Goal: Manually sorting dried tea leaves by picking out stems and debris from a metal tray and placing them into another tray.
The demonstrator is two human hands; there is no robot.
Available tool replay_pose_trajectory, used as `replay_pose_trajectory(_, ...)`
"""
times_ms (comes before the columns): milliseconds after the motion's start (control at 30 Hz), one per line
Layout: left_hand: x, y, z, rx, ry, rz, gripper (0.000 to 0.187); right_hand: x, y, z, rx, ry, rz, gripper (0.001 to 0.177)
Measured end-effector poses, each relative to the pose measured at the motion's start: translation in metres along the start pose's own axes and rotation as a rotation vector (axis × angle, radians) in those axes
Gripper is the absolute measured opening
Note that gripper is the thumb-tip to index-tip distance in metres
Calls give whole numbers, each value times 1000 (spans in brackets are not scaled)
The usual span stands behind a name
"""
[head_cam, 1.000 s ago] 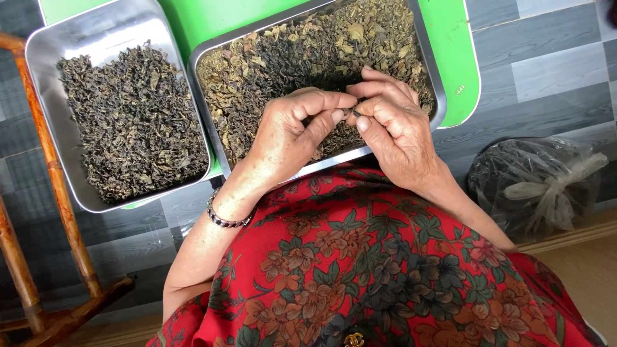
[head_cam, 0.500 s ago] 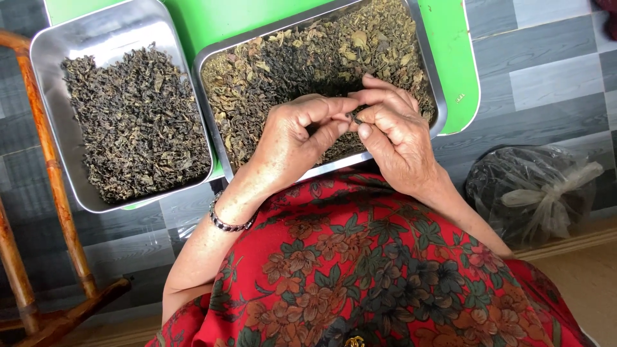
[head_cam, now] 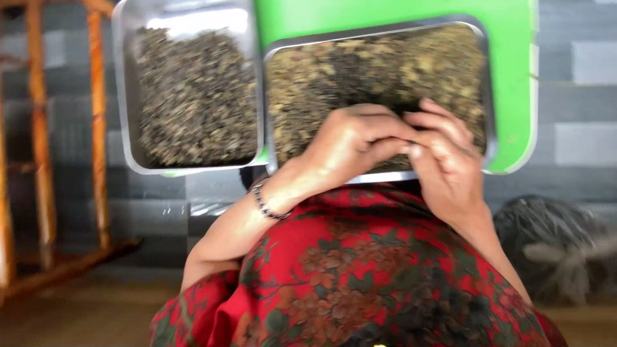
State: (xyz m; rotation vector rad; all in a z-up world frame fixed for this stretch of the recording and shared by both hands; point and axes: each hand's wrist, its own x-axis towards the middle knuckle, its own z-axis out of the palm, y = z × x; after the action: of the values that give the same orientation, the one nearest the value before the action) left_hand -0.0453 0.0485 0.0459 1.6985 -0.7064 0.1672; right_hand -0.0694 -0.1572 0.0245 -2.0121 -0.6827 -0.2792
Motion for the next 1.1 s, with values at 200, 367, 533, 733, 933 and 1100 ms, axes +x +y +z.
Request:
replay_pose_trajectory(200, -2, -2, -5, 134, -68, 129, 12, -1, -10, -2, -70, -54, -28, 24)
replay_pose_trajectory(367, -5, 4, -14, 150, -48, 153, 10, 1, -9, -3, -94, -63, -48, 22)
replay_pose_trajectory(533, -22, 29, -62, 389, 47, 221, 7, -1, -3, -16, -205, -34, 7, 18)
replay_pose_trajectory(733, -76, 32, -125, 772, 348, -2, 12, -2, 5, -27, -253, 47, 1, 8)
replay_pose_trajectory(933, -124, -1, -160, 917, 484, -130, 23, 5, 14, -20, -410, -64, -19, 7)
replay_pose_trajectory(1100, -126, -10, -154, 885, 502, -105, 16, 14, 13, -14, -497, -174, -82, 17)
